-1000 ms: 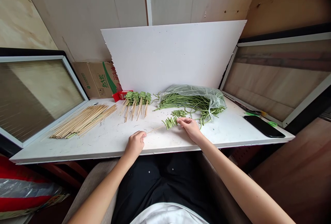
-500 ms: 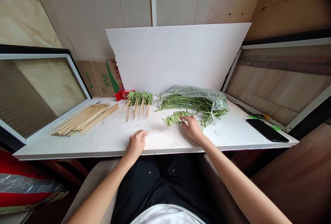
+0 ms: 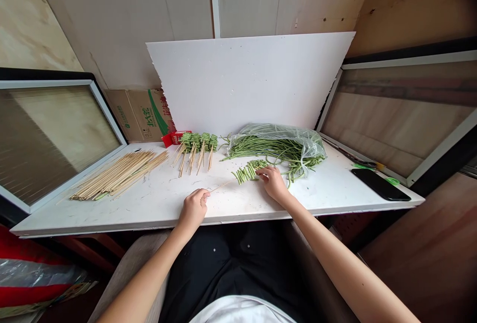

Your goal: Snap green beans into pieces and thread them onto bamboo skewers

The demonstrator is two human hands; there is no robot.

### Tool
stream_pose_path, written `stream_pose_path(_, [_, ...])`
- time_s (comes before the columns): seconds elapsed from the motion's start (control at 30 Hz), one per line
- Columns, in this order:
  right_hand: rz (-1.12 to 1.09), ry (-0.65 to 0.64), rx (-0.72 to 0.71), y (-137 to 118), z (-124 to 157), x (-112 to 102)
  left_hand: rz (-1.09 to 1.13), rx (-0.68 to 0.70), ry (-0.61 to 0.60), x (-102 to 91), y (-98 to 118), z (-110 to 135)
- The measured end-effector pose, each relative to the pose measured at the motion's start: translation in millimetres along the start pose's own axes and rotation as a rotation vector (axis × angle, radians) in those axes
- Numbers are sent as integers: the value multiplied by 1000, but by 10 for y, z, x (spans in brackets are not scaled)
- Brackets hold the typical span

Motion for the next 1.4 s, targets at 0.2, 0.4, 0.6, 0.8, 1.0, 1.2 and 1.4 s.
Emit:
stream_pose_path(0.2, [-371, 80, 224, 108, -42, -86, 2, 4, 1, 5, 1, -2])
stream_pose_path(0.4, [-774, 15, 349, 76, -19, -100, -2, 3, -1, -16, 38, -8])
stream_pose_path(0.6, [-816, 6, 388, 74, -2, -100, -11, 10, -2, -23, 53, -11])
stream_pose_path(0.8, [-803, -8, 391, 71, 7, -101, -7, 13, -12, -20, 52, -12])
stream_pose_path(1.0, [-805, -11, 379, 54, 9, -99, -23, 7, -11, -26, 52, -14])
stream_pose_path(1.2, [-800, -12, 374, 46, 12, -94, -22, 3, -14, -14, 29, -8])
stream_pose_path(1.4, [-780, -9, 387, 14, 19, -119, -22, -2, -16, -9, 16, -6])
Point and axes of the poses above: each hand's wrist, its own z-axis away from the middle knuckle, its own x-axis out of the palm, y = z × x, the point moved 3 cm from there along -z, towards the middle knuckle, and after that the axes turned 3 degrees about z, right-handed, at the moved point
